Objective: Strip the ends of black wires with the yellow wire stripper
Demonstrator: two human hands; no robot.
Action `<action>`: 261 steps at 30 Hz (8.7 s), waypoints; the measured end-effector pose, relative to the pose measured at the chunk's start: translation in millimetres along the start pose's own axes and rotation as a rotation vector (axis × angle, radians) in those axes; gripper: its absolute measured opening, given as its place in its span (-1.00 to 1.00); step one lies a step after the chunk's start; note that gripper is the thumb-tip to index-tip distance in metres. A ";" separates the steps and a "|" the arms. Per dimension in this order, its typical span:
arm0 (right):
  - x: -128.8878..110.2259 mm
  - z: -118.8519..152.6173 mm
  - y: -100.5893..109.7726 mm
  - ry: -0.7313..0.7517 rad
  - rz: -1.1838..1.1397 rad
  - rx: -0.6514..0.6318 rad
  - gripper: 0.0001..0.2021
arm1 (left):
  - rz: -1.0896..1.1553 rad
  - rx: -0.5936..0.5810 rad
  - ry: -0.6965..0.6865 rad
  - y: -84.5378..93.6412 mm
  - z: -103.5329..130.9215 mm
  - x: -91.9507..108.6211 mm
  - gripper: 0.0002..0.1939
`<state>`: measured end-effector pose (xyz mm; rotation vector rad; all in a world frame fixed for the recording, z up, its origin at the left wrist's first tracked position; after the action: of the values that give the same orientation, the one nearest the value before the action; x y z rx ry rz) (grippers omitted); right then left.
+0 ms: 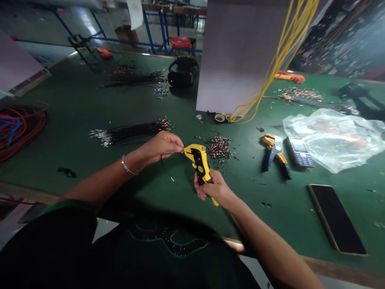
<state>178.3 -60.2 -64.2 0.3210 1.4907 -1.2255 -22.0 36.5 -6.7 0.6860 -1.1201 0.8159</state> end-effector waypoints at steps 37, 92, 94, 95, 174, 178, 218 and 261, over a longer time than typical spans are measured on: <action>-9.8 -2.5 -5.5 -0.036 -0.135 0.049 -0.79 | -0.182 0.170 -0.092 -4.8 -9.7 -14.0 -0.95; -33.3 4.2 1.0 0.006 -0.159 0.016 -0.75 | 0.149 -0.067 -0.119 3.4 -13.9 -14.9 -0.85; -34.0 4.5 3.1 0.014 -0.166 -0.001 -0.75 | 0.136 -0.129 -0.159 7.4 -12.9 -12.2 -0.78; -34.2 4.6 4.3 0.019 -0.172 -0.007 -0.74 | 0.114 -0.147 -0.184 9.5 -12.2 -10.4 -0.74; -8.4 5.1 -26.6 0.271 1.697 0.134 -0.69 | 0.574 0.100 -0.359 -11.0 11.0 9.2 -0.83; -11.5 5.5 -25.1 0.383 1.422 0.161 -0.74 | 0.590 0.074 -0.337 -19.1 12.4 6.9 -0.84; -17.1 7.6 -20.3 0.395 0.808 0.484 -0.92 | 0.627 -0.144 -0.218 -54.2 28.6 4.7 -0.82; -36.3 16.0 -0.6 0.859 1.507 0.780 -0.76 | 0.521 -0.209 0.132 -79.6 59.5 0.7 -0.83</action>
<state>199.1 -58.6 -30.5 2.2047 0.7941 -0.2622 15.7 -54.6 6.0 0.1567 -1.2597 1.1447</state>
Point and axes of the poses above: each hand's wrist, its own z-axis away from the middle knuckle, its own y-axis out of the back of the hand, x = y × z, the point moved 1 cm from there along -z, towards the middle knuckle, and after that the axes turned 4 degrees about -x, right-handed, at the moved point
